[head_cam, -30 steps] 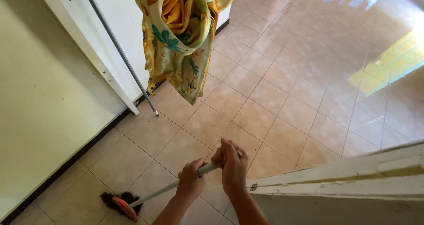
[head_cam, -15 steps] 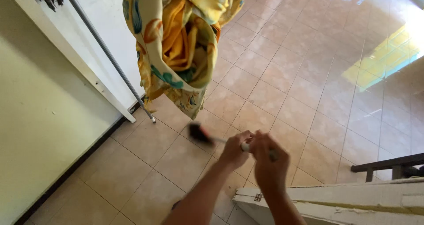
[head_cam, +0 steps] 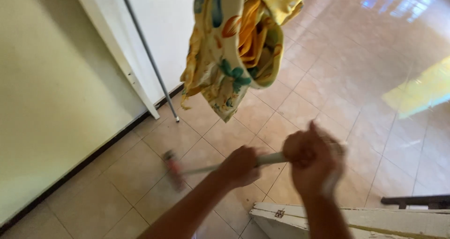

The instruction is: The person sweeps the tiled floor with a broom, moving from a bedroom corner along the walls, around a bed, and into an adjacent living area. The person sweeps near furniture and along baseboards, gathering debris into a small pile.

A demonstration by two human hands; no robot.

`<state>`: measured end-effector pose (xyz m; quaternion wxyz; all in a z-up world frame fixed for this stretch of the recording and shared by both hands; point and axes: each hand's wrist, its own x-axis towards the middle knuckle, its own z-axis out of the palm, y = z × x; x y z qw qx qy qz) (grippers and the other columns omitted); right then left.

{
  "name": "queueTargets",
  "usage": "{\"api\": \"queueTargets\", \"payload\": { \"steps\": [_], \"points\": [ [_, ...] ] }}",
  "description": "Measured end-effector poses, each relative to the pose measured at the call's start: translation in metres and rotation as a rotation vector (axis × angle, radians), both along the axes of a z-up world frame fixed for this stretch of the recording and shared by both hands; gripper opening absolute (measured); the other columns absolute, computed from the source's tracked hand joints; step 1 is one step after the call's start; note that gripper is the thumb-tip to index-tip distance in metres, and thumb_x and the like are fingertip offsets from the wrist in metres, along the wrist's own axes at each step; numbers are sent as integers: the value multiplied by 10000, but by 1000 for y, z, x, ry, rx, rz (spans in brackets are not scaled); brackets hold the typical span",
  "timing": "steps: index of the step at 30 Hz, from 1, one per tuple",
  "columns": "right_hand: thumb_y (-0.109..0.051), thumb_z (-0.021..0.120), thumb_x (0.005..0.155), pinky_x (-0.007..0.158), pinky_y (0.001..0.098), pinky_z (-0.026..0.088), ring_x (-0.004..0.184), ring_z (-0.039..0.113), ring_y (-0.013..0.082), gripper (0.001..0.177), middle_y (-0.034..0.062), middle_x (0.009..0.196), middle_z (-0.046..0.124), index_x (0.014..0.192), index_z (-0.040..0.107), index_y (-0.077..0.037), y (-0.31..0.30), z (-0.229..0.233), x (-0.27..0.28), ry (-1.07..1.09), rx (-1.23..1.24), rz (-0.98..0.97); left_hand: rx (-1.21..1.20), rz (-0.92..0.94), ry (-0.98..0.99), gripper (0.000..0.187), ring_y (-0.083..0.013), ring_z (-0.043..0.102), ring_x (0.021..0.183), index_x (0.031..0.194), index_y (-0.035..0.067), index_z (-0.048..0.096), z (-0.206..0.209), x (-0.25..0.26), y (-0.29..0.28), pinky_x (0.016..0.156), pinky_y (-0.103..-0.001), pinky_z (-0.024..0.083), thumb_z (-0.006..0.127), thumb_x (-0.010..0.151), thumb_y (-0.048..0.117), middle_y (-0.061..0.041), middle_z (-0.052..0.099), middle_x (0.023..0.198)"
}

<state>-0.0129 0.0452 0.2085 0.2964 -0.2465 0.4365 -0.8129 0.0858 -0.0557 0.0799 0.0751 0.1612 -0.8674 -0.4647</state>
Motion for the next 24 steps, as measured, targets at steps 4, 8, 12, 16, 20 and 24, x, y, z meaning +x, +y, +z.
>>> {"api": "queueTargets", "payload": {
  "steps": [4,8,12,16,20,24],
  "points": [
    [-152,533,963,419,363,269,395,311,178,335,49,474,371,634,509,-102,-15,-65,39,-137,192,-64,-30,11,-190,220,-369,701,855,1013,104,761,-70,76,-7,829,-469,560,614,851,121,-207,715,861],
    [-196,602,1012,468,343,306,456,316,148,465,-1,524,327,598,399,-132,-6,-129,86,-262,211,226,66,132,-394,333,-310,716,898,1046,149,760,-102,138,11,835,-468,552,551,803,58,-143,751,933],
    [-255,582,1038,493,335,325,489,360,139,481,6,546,400,607,424,-112,7,-131,115,-76,286,309,113,273,-522,205,-281,714,885,1062,132,738,-80,155,29,807,-458,525,569,949,155,-123,765,943],
    [-282,555,1030,453,327,292,455,363,130,465,23,528,467,618,506,-74,23,-89,125,126,388,251,165,300,-267,297,-240,729,845,1210,149,638,-83,136,48,741,-369,612,601,919,103,-90,727,959],
    [-280,552,1036,441,309,335,461,421,119,452,28,522,512,650,575,-46,32,-39,145,413,529,136,251,330,-203,341,-246,717,866,1120,102,706,-35,122,51,748,-411,562,491,878,-7,-78,765,929],
    [-180,565,1027,497,299,448,565,564,136,313,74,655,604,782,638,0,50,-72,168,799,355,190,210,314,-367,257,-220,635,1037,1152,81,634,-60,128,52,851,-393,525,611,1071,324,-86,680,1101]
  ]
}}
